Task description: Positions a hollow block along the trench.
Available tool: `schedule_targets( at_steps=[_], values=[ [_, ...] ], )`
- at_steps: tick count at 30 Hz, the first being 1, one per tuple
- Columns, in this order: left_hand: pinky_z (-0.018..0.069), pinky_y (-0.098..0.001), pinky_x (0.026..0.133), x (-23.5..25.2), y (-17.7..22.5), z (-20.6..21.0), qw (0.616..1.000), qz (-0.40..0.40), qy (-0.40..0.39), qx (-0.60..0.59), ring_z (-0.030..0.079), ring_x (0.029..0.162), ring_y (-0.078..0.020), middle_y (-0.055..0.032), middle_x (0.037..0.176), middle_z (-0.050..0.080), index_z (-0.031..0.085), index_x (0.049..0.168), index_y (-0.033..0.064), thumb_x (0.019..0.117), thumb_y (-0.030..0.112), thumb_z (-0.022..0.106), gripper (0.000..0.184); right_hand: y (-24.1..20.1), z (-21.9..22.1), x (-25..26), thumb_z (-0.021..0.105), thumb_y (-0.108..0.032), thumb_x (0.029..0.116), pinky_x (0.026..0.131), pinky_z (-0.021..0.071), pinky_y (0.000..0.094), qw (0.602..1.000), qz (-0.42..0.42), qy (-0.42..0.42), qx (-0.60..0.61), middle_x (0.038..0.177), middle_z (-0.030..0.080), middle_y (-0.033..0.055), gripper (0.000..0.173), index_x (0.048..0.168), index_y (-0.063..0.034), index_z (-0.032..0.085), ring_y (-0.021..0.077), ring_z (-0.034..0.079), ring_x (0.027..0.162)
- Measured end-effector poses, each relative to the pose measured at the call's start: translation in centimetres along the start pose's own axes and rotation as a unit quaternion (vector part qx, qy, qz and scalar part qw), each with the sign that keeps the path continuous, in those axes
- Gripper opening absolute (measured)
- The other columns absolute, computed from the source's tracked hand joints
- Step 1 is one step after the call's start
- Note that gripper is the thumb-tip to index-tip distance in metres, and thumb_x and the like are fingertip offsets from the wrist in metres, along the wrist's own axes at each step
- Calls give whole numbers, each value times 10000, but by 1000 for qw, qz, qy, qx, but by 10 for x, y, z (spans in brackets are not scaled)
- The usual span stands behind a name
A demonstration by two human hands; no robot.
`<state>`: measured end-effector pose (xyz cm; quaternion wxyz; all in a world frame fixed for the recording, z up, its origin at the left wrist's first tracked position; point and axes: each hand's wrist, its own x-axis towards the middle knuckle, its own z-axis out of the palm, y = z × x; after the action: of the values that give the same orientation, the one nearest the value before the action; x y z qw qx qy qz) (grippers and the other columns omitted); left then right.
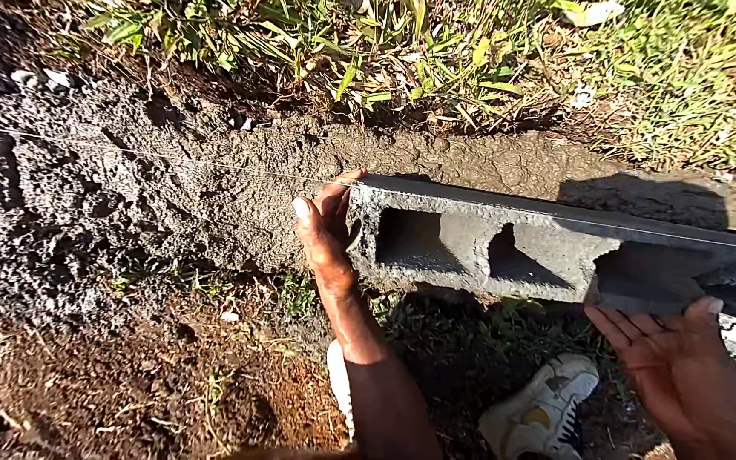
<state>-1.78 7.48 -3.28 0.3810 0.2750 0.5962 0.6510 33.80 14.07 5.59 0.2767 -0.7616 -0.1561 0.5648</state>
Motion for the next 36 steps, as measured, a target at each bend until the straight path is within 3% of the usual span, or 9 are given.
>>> schedule_targets(
  at_steps=[5, 8, 11, 14, 23, 25, 29, 36],
  values=[
    [471, -335, 1117, -3, 6, 4, 999, -19, 25, 13, 588, 1295, -142, -16, 1366, 644, 656, 1239, 96, 1077, 546, 51, 771, -1, 0, -1, 236, -513, 1110, 947, 620, 389, 1000, 2, 3, -10, 1273, 666, 133, 619, 1468, -20, 343, 246, 728, 1091],
    [455, -374, 1133, 4, -5, -1, 1000, -1, 24, -14, 592, 1290, -183, -64, 1335, 663, 651, 1209, 83, 1067, 535, 17, 792, -1, -1, 0, 244, -524, 1106, 948, 620, 395, 1000, 1, -5, -5, 1286, 657, 146, 634, 1461, -7, 344, 258, 726, 1100],
    [458, -373, 1127, 4, -6, -3, 1000, -5, 26, -15, 599, 1283, -194, -112, 1339, 658, 630, 1265, 14, 1067, 523, 4, 830, -1, -2, 0, 263, -549, 1096, 937, 624, 393, 1000, 3, -9, 3, 1268, 671, 148, 656, 1451, -6, 359, 262, 730, 1089],
    [461, -357, 1120, 2, -5, -1, 999, -17, 28, -16, 594, 1287, -182, -113, 1355, 651, 606, 1316, 7, 1071, 514, 1, 827, 0, -4, 0, 245, -562, 1093, 926, 629, 393, 1000, 0, -18, 5, 1207, 708, 138, 663, 1413, -5, 406, 260, 740, 1067],
    [405, -427, 1187, -8, -3, -1, 999, -30, 42, -1, 525, 1394, -234, -112, 1460, 594, 567, 1389, 26, 1068, 560, 6, 838, -1, -10, -3, 239, -579, 1087, 921, 628, 386, 1000, -9, -20, 5, 1218, 706, 157, 681, 1392, 8, 403, 271, 744, 1061],
    [412, -436, 1183, -6, -5, -1, 999, -15, 52, -5, 543, 1371, -254, -153, 1421, 616, 576, 1359, -15, 1080, 535, 28, 825, -2, -11, -3, 230, -571, 1092, 921, 628, 389, 1000, -15, -24, 2, 1235, 701, 160, 670, 1410, -2, 382, 271, 742, 1065],
    [377, -427, 1212, -7, -1, -2, 999, -24, 38, 7, 502, 1414, -238, -140, 1470, 581, 548, 1411, -9, 1078, 532, 0, 839, -1, -10, -4, 227, -580, 1090, 916, 627, 386, 1000, -19, -16, -4, 1284, 680, 171, 701, 1507, -20, 284, 276, 743, 1066],
    [423, -407, 1163, -8, 7, 2, 999, -1, 46, 19, 562, 1345, -204, -137, 1412, 627, 574, 1396, -19, 1089, 479, 24, 804, 0, -10, -6, 209, -577, 1093, 905, 631, 394, 999, -36, -29, -18, 1245, 704, 161, 688, 1499, -28, 293, 271, 749, 1048]
  ],
)
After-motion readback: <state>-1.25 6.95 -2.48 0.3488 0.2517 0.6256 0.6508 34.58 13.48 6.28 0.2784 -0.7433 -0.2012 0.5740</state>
